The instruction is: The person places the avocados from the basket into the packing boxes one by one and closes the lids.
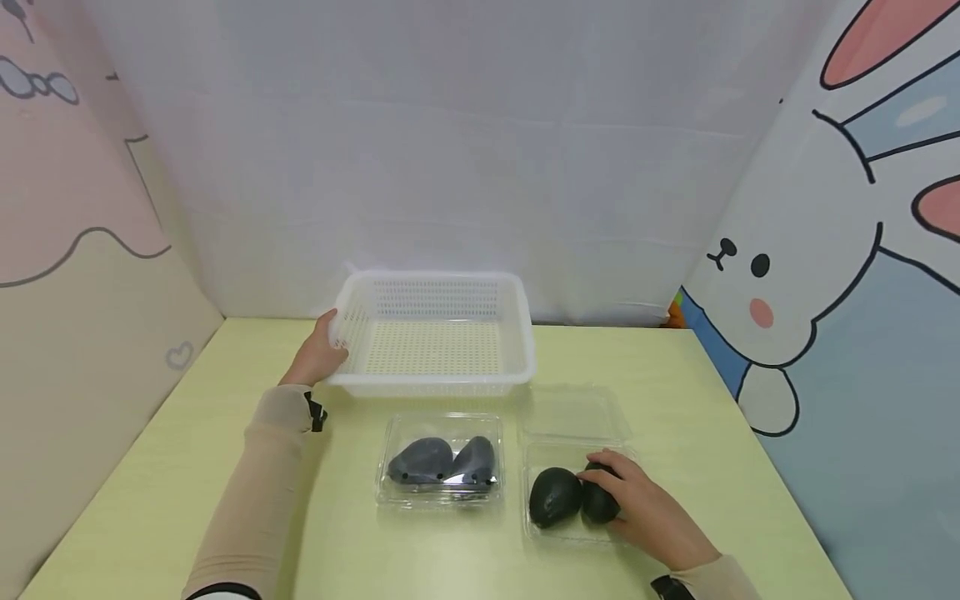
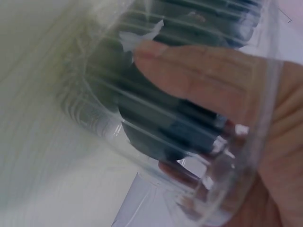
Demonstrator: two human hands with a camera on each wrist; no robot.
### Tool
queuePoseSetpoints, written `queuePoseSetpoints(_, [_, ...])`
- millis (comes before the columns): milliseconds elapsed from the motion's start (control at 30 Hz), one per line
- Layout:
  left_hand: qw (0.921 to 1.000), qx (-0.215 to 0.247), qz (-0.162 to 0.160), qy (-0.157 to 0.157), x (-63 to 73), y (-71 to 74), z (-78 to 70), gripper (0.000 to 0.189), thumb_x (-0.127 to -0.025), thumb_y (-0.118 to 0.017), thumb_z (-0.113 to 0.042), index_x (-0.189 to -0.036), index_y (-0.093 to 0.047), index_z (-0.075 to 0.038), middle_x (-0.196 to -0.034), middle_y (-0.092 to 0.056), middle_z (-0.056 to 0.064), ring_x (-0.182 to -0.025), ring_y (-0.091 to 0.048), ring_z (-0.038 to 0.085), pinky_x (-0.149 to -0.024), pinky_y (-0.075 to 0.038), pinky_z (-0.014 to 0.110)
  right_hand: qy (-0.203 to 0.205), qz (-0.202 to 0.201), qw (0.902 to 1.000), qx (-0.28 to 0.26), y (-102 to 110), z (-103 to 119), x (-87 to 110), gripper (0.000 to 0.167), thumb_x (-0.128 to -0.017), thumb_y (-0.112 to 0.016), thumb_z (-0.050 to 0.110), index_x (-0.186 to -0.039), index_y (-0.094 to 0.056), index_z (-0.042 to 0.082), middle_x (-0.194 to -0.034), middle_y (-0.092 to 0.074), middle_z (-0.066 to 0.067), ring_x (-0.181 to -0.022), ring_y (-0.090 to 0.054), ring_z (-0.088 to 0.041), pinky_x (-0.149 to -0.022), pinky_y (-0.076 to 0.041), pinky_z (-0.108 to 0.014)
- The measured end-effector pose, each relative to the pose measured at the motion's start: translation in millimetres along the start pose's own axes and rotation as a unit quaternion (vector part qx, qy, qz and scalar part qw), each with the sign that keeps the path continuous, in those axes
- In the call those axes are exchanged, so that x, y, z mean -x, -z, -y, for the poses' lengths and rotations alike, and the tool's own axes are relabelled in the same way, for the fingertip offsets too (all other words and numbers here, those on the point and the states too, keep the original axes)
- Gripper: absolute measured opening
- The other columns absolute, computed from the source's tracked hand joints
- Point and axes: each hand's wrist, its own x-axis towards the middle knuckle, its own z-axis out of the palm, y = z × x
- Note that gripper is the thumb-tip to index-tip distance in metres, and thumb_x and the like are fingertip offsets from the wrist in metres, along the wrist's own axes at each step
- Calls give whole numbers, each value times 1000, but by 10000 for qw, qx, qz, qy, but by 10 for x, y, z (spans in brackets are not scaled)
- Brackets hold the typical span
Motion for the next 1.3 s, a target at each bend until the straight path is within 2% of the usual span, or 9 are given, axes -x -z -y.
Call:
queuePoseSetpoints(333, [10000,-33,4,-49,32,18,-26,85,-88,-50,-1,-157,-2,-11,-136,-45,30,-104,-52,38,-86,-44,50,117,94,9998,-160,34,-33,-19,75,-56,-91,6,-124,-61,12,-133,-50,-14,-116,-49,-33,-79,-53,-37])
queuePoseSetpoints(567, [9999,121,16,-64,33,37,-29,84,-90,-51,-5,-156,0,-11,-137,-44,30,-108,-52,39,-87,-45,51,8,406,9988,-270,121,-47,-49,73,-59,-90,9,-126,-60,13,-135,-49,-15,-119,-47,-33,-80,-53,-36])
queuePoseSetpoints(700, [9988,469,75,68,40,52,22,84,-94,-52,-20,-157,3,-16,-141,-41,29,-115,-50,41,-90,-44,52,-371,721,9953,-530,174,-32,-59,69,-64,-88,12,-127,-60,12,-135,-50,-14,-119,-49,-34,-82,-52,-38])
queuePoseSetpoints(800, [9977,654,127,153,74,84,56,82,-97,-49,-33,-157,5,-18,-146,-34,29,-124,-45,43,-96,-40,55,-793,1014,9875,-905,223,-18,-66,66,-68,-86,14,-129,-60,12,-136,-51,-14,-120,-49,-36,-85,-51,-40])
queuePoseSetpoints(867, [9966,783,170,208,115,124,90,81,-98,-46,-42,-157,6,-20,-148,-31,30,-127,-43,44,-97,-40,56,-922,1085,9837,-1099,247,-15,-71,65,-71,-84,16,-130,-59,12,-136,-51,-14,-120,-49,-36,-86,-50,-40])
queuePoseSetpoints(933, [9957,874,194,237,166,161,126,83,-98,-44,-50,-156,7,-22,-149,-30,29,-126,-44,43,-94,-43,55,-902,1004,9845,-1120,260,-10,-64,63,-73,-83,19,-130,-59,12,-135,-53,-13,-119,-50,-36,-85,-50,-40])
queuePoseSetpoints(1100, [9924,1192,163,242,362,162,180,91,-93,-46,-61,-156,8,-23,-143,-37,27,-110,-57,42,-80,-54,44,-1053,695,9862,-1073,281,-3,-42,52,-83,-74,35,-128,-60,12,-126,-61,-4,-112,-58,-28,-84,-51,-39])
queuePoseSetpoints(1200, [9922,1216,-13,282,543,90,178,92,-93,-47,-60,-156,6,-20,-142,-36,27,-110,-58,43,-80,-54,43,-1228,693,9832,-1158,280,-7,-49,46,-89,-67,39,-126,-61,13,-123,-62,0,-109,-60,-26,-84,-51,-40])
queuePoseSetpoints(1300, [9916,1208,-353,292,726,-10,179,87,-96,-48,-52,-156,3,-15,-140,-39,26,-108,-58,41,-79,-53,43,-1319,566,9832,-1126,267,-9,-57,41,-89,-67,36,-124,-62,15,-121,-63,2,-108,-60,-24,-84,-51,-40])
